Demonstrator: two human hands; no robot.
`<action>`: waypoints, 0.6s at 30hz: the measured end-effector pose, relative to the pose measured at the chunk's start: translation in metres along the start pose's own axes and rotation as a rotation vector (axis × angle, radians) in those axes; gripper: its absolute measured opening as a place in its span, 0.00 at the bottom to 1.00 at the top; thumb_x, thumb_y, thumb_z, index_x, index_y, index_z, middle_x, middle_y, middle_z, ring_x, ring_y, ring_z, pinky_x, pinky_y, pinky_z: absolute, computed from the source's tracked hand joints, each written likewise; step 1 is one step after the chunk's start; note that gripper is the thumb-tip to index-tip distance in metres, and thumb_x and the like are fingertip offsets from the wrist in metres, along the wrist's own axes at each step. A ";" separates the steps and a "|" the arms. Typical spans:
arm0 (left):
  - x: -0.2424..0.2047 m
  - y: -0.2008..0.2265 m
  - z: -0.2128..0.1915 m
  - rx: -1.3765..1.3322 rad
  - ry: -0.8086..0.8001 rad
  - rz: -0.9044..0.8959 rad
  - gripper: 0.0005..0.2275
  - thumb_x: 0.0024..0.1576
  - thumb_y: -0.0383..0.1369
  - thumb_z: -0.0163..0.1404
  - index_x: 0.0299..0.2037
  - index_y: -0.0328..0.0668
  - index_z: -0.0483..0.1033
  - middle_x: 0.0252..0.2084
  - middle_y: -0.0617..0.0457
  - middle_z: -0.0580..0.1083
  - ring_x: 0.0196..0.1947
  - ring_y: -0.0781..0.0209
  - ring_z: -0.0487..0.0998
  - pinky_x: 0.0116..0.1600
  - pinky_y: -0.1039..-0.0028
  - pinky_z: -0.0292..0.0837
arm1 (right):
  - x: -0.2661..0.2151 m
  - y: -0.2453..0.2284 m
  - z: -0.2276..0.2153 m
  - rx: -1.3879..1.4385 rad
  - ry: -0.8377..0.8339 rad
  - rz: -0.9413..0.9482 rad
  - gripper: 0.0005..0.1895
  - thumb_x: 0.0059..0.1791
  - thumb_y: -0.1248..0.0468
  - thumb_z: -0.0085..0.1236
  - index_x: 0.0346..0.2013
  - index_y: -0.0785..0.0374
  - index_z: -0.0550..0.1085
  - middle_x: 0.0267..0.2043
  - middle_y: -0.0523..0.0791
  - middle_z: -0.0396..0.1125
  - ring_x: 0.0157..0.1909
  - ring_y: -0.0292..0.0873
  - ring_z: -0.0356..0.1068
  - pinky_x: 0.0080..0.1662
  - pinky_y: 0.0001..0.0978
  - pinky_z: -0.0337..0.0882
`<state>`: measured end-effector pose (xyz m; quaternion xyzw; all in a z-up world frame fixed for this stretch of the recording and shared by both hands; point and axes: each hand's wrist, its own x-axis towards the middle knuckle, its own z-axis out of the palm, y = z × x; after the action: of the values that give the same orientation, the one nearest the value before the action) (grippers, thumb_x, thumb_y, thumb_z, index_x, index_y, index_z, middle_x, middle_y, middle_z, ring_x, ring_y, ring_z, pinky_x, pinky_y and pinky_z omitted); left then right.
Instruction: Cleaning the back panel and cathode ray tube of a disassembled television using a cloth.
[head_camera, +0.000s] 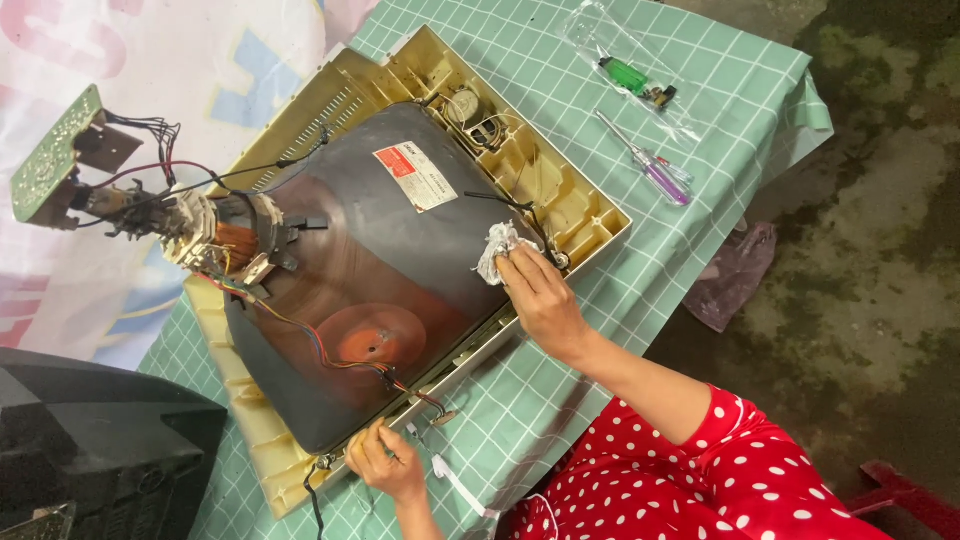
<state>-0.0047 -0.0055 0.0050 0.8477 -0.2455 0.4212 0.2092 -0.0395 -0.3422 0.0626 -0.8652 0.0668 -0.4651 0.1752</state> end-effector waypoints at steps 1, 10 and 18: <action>-0.001 0.000 0.000 0.001 -0.004 0.002 0.08 0.67 0.23 0.45 0.39 0.28 0.78 0.38 0.43 0.75 0.38 0.45 0.74 0.53 0.56 0.69 | 0.003 0.003 -0.003 0.001 -0.001 0.005 0.14 0.54 0.76 0.56 0.54 0.73 0.75 0.56 0.57 0.70 0.59 0.58 0.70 0.66 0.46 0.70; -0.007 -0.002 0.003 0.053 -0.033 -0.019 0.08 0.67 0.23 0.45 0.40 0.28 0.78 0.38 0.42 0.74 0.39 0.44 0.74 0.52 0.56 0.68 | 0.014 0.028 -0.024 0.283 -0.023 -0.094 0.11 0.52 0.80 0.55 0.48 0.71 0.79 0.48 0.52 0.73 0.50 0.51 0.76 0.59 0.40 0.77; -0.003 0.001 0.003 0.046 -0.053 -0.028 0.09 0.67 0.24 0.44 0.40 0.27 0.78 0.38 0.41 0.74 0.40 0.43 0.73 0.53 0.55 0.68 | 0.052 0.071 -0.082 0.520 -0.030 0.099 0.20 0.48 0.82 0.60 0.54 0.71 0.75 0.53 0.59 0.74 0.55 0.55 0.77 0.59 0.35 0.80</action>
<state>-0.0048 -0.0071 0.0008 0.8664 -0.2293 0.4012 0.1890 -0.0749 -0.4428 0.1191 -0.7937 -0.0151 -0.4444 0.4152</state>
